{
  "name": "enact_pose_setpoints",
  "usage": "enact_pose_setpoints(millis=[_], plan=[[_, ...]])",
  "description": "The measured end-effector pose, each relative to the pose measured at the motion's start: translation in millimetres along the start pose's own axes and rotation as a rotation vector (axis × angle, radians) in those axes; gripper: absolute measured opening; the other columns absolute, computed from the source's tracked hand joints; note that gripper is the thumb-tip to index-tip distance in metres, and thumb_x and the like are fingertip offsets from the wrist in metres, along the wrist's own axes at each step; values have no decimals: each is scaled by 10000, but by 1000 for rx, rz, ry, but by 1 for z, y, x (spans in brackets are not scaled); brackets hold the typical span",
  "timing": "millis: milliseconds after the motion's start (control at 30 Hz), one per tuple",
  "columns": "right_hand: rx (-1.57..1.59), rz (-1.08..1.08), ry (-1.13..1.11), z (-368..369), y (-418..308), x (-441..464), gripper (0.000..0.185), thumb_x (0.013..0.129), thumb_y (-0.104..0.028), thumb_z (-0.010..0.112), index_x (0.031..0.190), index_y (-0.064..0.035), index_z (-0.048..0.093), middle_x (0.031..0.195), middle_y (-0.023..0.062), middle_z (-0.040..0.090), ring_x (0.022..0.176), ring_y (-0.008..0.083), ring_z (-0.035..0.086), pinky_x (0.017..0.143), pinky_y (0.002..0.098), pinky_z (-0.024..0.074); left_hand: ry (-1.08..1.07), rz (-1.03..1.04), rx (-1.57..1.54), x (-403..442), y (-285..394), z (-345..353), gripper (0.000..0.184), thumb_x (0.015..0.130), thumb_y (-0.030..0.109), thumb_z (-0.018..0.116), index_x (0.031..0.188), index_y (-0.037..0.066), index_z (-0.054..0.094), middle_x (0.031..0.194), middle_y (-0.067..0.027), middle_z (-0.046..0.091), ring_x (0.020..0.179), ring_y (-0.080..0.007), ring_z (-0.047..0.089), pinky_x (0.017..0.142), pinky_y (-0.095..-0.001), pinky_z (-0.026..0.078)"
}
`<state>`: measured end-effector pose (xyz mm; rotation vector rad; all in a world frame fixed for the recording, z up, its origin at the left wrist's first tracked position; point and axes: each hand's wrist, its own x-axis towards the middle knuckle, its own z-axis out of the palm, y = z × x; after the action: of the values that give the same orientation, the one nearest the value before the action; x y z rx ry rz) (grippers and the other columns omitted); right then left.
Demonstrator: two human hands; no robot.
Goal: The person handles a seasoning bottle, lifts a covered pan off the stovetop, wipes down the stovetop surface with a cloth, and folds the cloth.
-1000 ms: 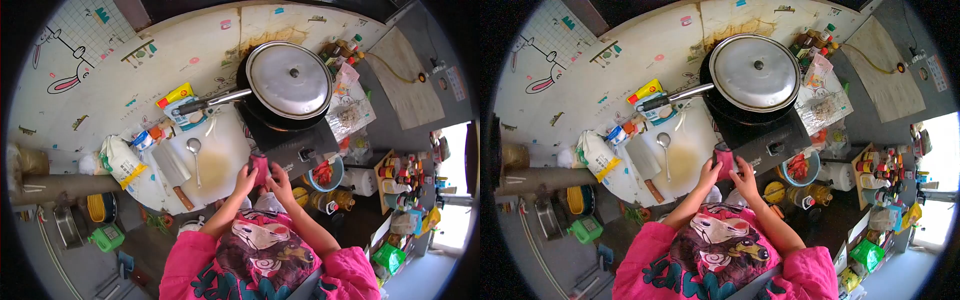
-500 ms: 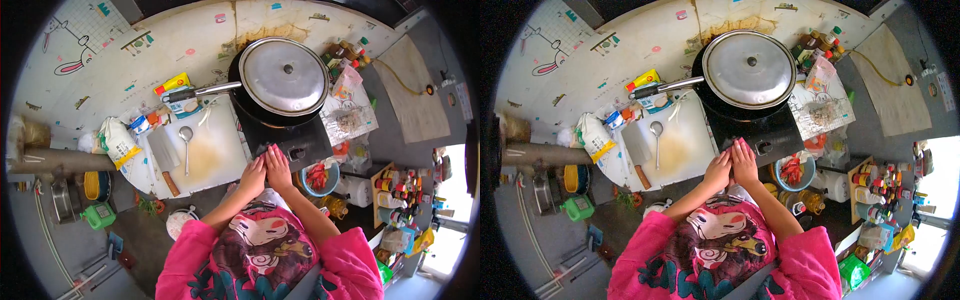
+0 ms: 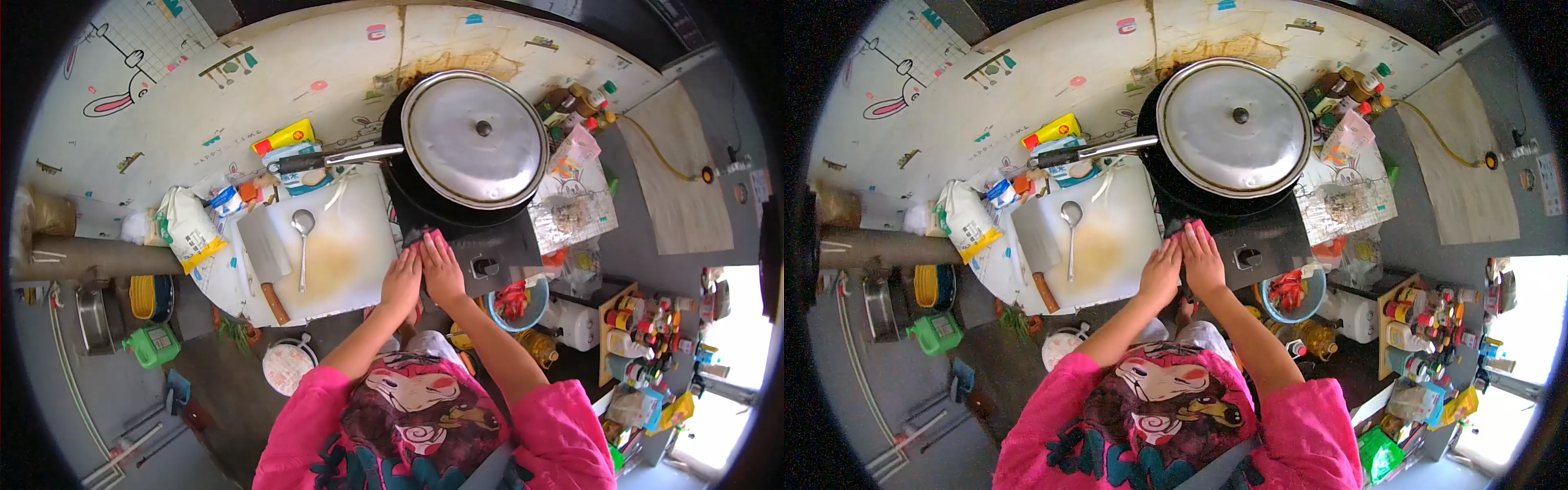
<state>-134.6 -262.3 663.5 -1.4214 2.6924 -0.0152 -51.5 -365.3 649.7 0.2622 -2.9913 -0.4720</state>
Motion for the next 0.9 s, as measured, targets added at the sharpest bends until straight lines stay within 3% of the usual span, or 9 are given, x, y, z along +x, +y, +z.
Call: enact_pose_setpoints(millis=[100, 133, 233, 300, 500, 633, 767, 833, 900], plan=[[-85, -9, -5, -4, 2, 35, 562, 857, -169, 404, 1395, -39, 311, 1494, 97, 207, 1379, 266, 189, 1113, 382, 173, 3, -12, 62, 29, -18, -9, 436, 822, 112, 464, 1229, -42, 487, 1297, -160, 496, 1224, -279, 452, 995, -388, 370], [-25, 3, 63, 0, 2, 40, 551, 847, -166, 416, 1377, -35, 339, 1484, 112, 229, 1369, 279, 225, 1094, 396, 231, -40, -47, -35, 36, -22, -13, 467, 778, 45, 493, 1235, -47, 467, 1343, -174, 447, 1265, -293, 408, 1009, -423, 367], [13, 45, 101, 3, -5, 30, 540, 846, -161, 415, 1370, -45, 356, 1476, 99, 256, 1364, 266, 238, 1088, 392, 241, -64, 22, -27, 31, -25, -18, 494, 728, 15, 533, 1217, -45, 489, 1337, -182, 451, 1252, -298, 418, 1017, -431, 353], [-46, 45, -54, 2, -11, 12, 566, 859, -169, 411, 1402, -53, 302, 1500, 79, 197, 1374, 258, 203, 1099, 386, 207, -91, 59, -13, 17, -18, -23, 495, 725, 30, 539, 1211, -48, 494, 1330, -191, 453, 1250, -305, 419, 1017, -436, 350], [81, 61, 55, 5, -15, -81, 568, 819, -184, 455, 1368, -67, 373, 1484, 67, 252, 1360, 229, 258, 1089, 370, 236, -264, 174, -81, -49, 26, -16, 527, 727, 80, 534, 1230, -64, 473, 1324, -231, 440, 1270, -336, 388, 1026, -465, 330], [64, 108, 35, 5, 9, -107, 553, 829, -138, 432, 1374, -63, 364, 1483, 57, 258, 1354, 229, 275, 1087, 379, 251, -321, 293, -117, -48, 42, -15, 536, 767, 116, 517, 1281, -21, 447, 1409, -162, 361, 1319, -279, 329, 1064, -461, 273], [15, 200, 22, -5, 21, -80, 558, 842, -155, 423, 1381, -35, 341, 1489, 98, 231, 1370, 258, 233, 1096, 389, 228, -254, 293, -103, -15, 45, -2, 510, 802, 134, 493, 1287, -12, 445, 1431, -146, 333, 1331, -262, 310, 1077, -456, 254], [50, 219, 2, -4, 22, -54, 555, 847, -162, 413, 1379, -21, 340, 1488, 117, 226, 1377, 268, 212, 1099, 391, 221, -259, 237, 0, 5, 41, -2, 469, 845, 131, 432, 1296, 4, 442, 1391, -139, 398, 1316, -245, 343, 1074, -453, 259], [42, 235, 114, 4, 18, -29, 525, 849, -156, 409, 1351, -3, 381, 1477, 117, 253, 1373, 266, 227, 1099, 379, 226, -238, 132, -32, 17, 30, 2, 496, 825, 94, 443, 1311, -2, 428, 1425, -131, 354, 1342, -241, 301, 1089, -441, 242]])
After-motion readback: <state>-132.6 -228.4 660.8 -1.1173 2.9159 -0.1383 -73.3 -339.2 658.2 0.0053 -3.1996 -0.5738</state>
